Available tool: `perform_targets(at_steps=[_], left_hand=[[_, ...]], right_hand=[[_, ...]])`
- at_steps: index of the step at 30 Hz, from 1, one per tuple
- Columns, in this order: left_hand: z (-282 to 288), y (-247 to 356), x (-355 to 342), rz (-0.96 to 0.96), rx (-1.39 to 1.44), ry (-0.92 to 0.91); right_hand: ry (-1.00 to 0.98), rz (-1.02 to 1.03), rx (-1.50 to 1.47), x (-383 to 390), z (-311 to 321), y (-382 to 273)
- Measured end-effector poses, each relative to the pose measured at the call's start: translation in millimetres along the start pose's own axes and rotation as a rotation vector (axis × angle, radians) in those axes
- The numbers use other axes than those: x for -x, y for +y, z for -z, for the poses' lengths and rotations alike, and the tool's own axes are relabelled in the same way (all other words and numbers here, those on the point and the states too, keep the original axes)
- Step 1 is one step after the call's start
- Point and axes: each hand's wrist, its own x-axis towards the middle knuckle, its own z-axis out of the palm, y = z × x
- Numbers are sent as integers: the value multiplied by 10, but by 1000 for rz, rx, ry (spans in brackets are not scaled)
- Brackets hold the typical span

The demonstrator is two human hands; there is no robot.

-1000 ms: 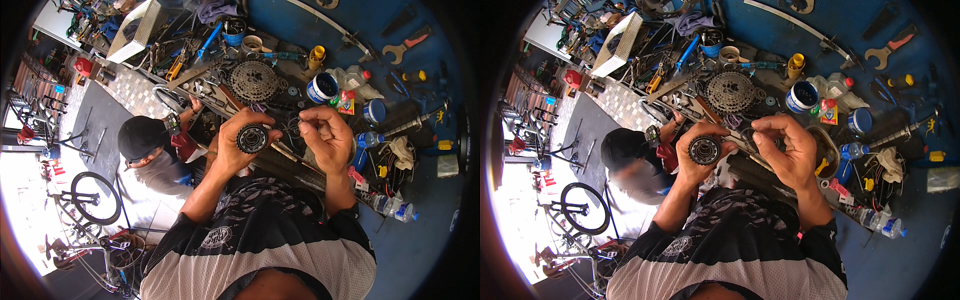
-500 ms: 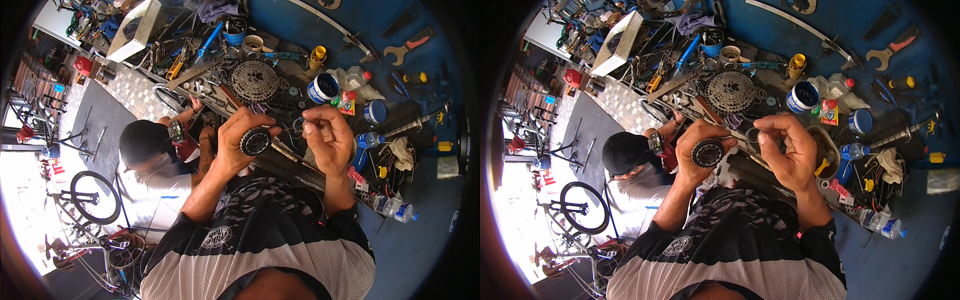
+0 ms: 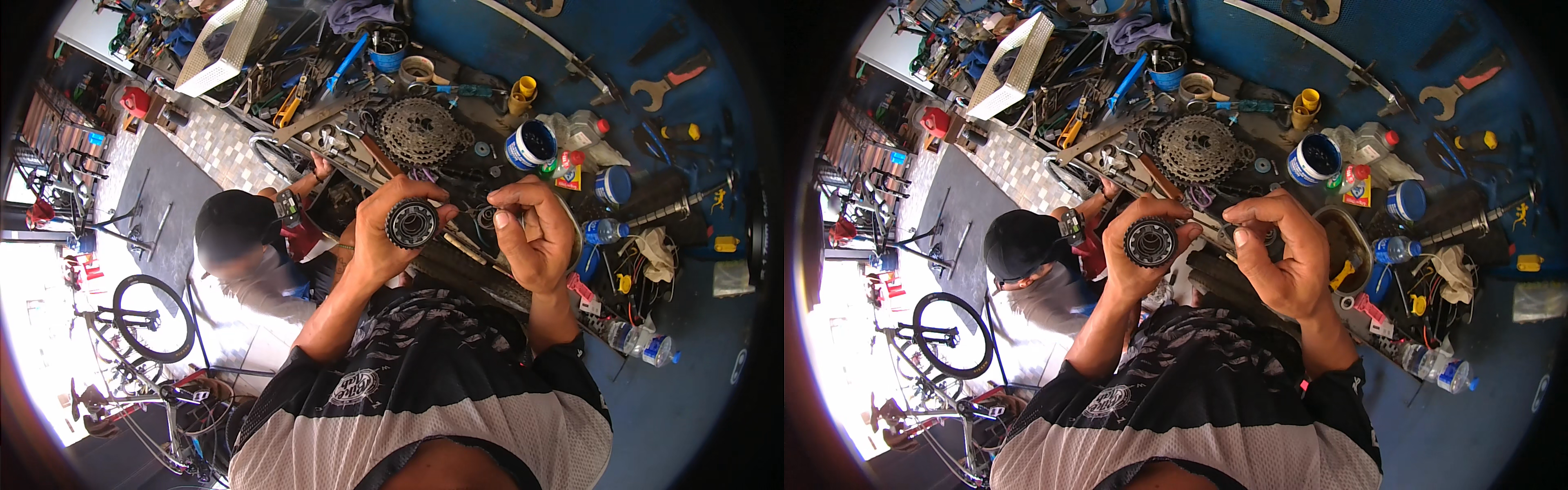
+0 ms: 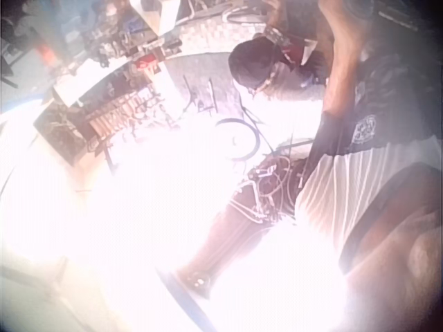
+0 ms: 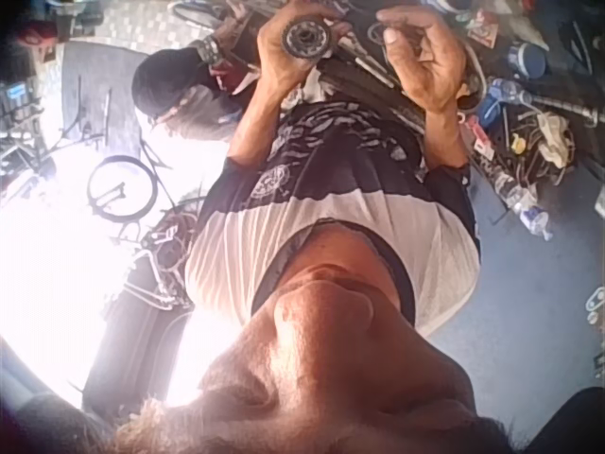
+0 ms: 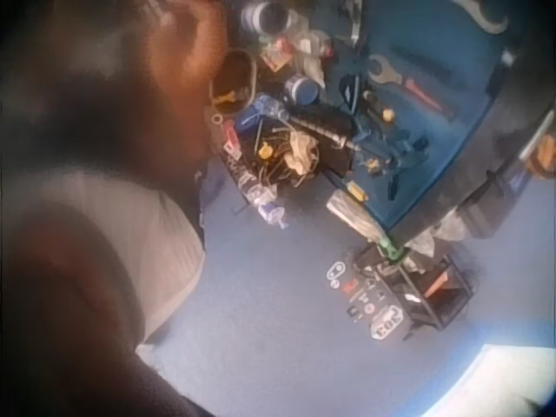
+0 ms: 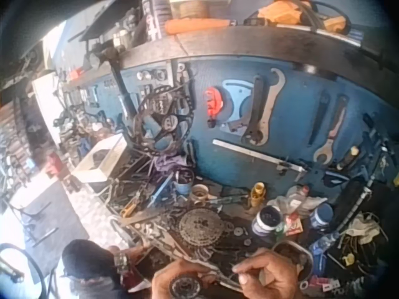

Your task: The person disassembles a bicycle wheel hub, removes the bearing and retaining ring, and inspects the components. They use a small tool to pry out the ring and handle the bearing and axle parts with both hands.

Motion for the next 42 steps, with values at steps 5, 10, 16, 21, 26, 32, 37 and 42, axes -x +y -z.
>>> perform_targets(at_steps=[5,10,16,21,26,32,37,42], left_hand=[[6,52,40,176,104,-12],[5,91,47,308,202,-16],[-7,161,12,329,207,-21],[29,163,15,393,212,-60],[53,139,5,416,189,-82],[71,160,-9,454,185,-106],[72,165,-24,443,168,-112],[47,140,-10,403,212,-89]], right_hand=[[-57,-39,1,18,13,-19],[-7,15,27,-6,-2,-3],[-3,27,47,7,12,-9],[-11,20,53,3,5,-19],[-25,11,47,-10,-14,-19],[-26,12,61,-30,-36,-19],[-35,-18,83,-40,-35,15],[-64,-226,210,-80,-56,115]])
